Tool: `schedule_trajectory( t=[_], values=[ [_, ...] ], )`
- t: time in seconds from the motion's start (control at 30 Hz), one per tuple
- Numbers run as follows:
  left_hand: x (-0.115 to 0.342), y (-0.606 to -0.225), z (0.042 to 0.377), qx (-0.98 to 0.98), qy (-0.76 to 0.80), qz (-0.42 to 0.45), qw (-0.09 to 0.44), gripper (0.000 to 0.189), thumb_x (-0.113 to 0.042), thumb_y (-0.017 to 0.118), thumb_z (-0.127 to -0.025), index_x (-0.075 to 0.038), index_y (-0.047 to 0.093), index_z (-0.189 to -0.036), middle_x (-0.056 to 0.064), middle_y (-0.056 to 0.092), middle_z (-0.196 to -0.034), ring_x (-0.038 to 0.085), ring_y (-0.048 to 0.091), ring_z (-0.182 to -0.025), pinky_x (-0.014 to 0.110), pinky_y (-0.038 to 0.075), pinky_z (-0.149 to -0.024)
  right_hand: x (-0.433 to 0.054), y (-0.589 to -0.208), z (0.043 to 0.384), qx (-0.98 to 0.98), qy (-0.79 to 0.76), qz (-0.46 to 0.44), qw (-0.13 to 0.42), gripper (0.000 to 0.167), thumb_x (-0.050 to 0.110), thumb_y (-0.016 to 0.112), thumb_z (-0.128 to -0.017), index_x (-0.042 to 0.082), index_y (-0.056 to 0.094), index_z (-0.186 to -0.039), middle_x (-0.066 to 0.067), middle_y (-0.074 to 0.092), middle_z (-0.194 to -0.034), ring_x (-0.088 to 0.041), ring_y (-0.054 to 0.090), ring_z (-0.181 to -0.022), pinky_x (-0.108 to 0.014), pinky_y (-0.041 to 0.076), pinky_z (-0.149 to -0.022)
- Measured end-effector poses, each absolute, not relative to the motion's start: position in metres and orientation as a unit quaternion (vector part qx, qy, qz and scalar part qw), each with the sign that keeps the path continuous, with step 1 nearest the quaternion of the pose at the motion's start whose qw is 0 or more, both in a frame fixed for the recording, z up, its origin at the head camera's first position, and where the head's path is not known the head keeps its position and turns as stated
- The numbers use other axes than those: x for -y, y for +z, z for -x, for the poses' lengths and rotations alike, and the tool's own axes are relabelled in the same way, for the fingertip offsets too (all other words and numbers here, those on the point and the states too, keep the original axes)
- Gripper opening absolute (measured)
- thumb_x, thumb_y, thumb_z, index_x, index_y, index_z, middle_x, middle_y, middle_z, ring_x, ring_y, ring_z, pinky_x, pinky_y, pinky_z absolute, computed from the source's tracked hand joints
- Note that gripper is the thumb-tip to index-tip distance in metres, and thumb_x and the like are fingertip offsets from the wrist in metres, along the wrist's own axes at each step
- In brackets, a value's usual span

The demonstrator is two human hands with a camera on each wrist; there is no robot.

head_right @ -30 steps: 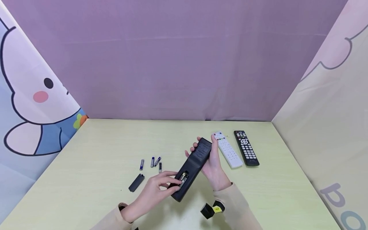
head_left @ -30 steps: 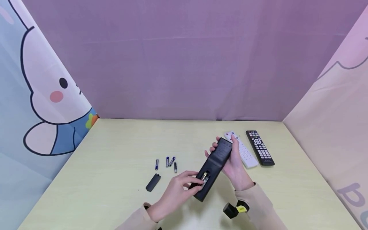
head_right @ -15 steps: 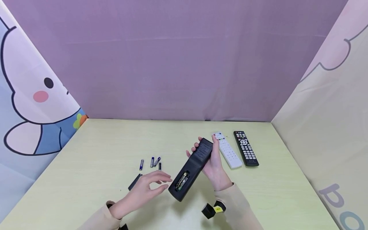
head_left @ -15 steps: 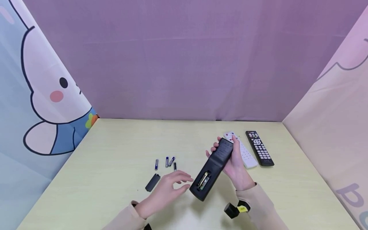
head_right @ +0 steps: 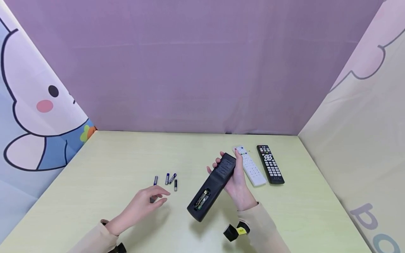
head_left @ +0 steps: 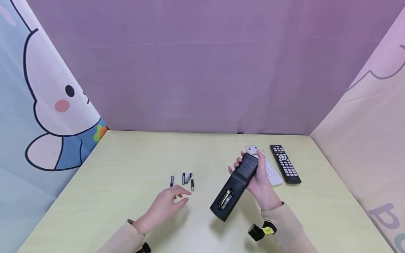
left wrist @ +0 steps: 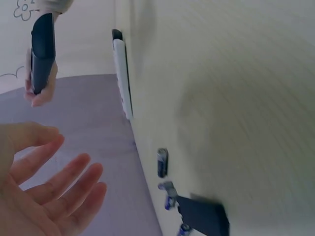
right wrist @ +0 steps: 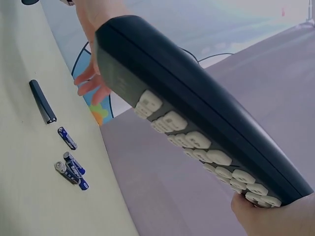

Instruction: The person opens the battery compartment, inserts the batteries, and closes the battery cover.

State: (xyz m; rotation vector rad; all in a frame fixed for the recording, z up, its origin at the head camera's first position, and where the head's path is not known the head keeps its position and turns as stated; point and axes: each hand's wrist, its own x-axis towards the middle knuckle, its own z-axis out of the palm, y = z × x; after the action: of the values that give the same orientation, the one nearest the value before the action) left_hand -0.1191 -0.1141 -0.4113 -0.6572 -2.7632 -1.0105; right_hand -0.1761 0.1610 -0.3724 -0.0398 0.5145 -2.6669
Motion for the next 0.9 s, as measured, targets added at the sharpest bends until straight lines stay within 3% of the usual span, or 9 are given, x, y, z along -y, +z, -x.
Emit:
schedule_trajectory(
  t=[0.17, 0.4, 0.53, 0.67, 0.9],
  values=[
    [0.124, -0.416, 0.123, 0.934, -0.297, 0.186, 0.067, 0.015, -0.009, 0.066, -0.076, -0.013, 0.067, -0.09, -0.003, 0.062, -0.09, 0.013, 0.058, -0.075, 0.024, 0.048, -0.067, -0.163, -0.374, 0.176, -0.189, -0.959, 0.018, 0.208, 0.042, 0.051, 0.044, -0.086, 0.01, 0.045, -0.098, -0.004, 0.048, -0.076, -0.018, 0.05, -0.07, -0.039, 0.04, -0.084],
    [0.132, -0.42, 0.124, 0.946, -0.276, 0.157, 0.064, 0.016, -0.008, 0.067, -0.075, -0.014, 0.067, -0.09, -0.002, 0.062, -0.093, 0.019, 0.059, -0.088, 0.036, 0.049, -0.076, -0.167, -0.376, 0.175, -0.189, -0.959, 0.025, 0.211, 0.043, 0.052, 0.042, -0.087, 0.01, 0.046, -0.096, -0.004, 0.048, -0.077, -0.018, 0.05, -0.071, -0.039, 0.04, -0.084],
    [0.135, -0.423, 0.126, 0.95, -0.266, 0.149, 0.066, 0.017, -0.008, 0.068, -0.074, -0.012, 0.067, -0.09, 0.0, 0.061, -0.092, 0.02, 0.059, -0.088, 0.036, 0.049, -0.077, -0.169, -0.377, 0.176, -0.187, -0.959, 0.029, 0.212, 0.042, 0.051, 0.043, -0.087, 0.01, 0.046, -0.096, -0.004, 0.048, -0.077, -0.018, 0.05, -0.071, -0.039, 0.04, -0.085],
    [0.138, -0.427, 0.13, 0.955, -0.247, 0.147, 0.07, 0.018, -0.01, 0.068, -0.073, -0.01, 0.067, -0.091, 0.001, 0.06, -0.09, 0.019, 0.059, -0.085, 0.034, 0.05, -0.074, -0.17, -0.378, 0.176, -0.185, -0.959, 0.029, 0.212, 0.042, 0.05, 0.043, -0.087, 0.01, 0.045, -0.097, -0.004, 0.048, -0.077, -0.018, 0.05, -0.071, -0.039, 0.039, -0.085],
    [0.143, -0.433, 0.136, 0.96, -0.246, 0.132, 0.034, 0.025, -0.012, 0.069, -0.073, -0.005, 0.065, -0.096, 0.006, 0.057, -0.089, 0.012, 0.05, -0.063, 0.024, 0.044, -0.055, -0.171, -0.377, 0.176, -0.185, -0.96, 0.025, 0.21, 0.041, 0.05, 0.044, -0.087, 0.01, 0.044, -0.098, -0.004, 0.049, -0.077, -0.018, 0.05, -0.071, -0.039, 0.039, -0.085]
  ],
)
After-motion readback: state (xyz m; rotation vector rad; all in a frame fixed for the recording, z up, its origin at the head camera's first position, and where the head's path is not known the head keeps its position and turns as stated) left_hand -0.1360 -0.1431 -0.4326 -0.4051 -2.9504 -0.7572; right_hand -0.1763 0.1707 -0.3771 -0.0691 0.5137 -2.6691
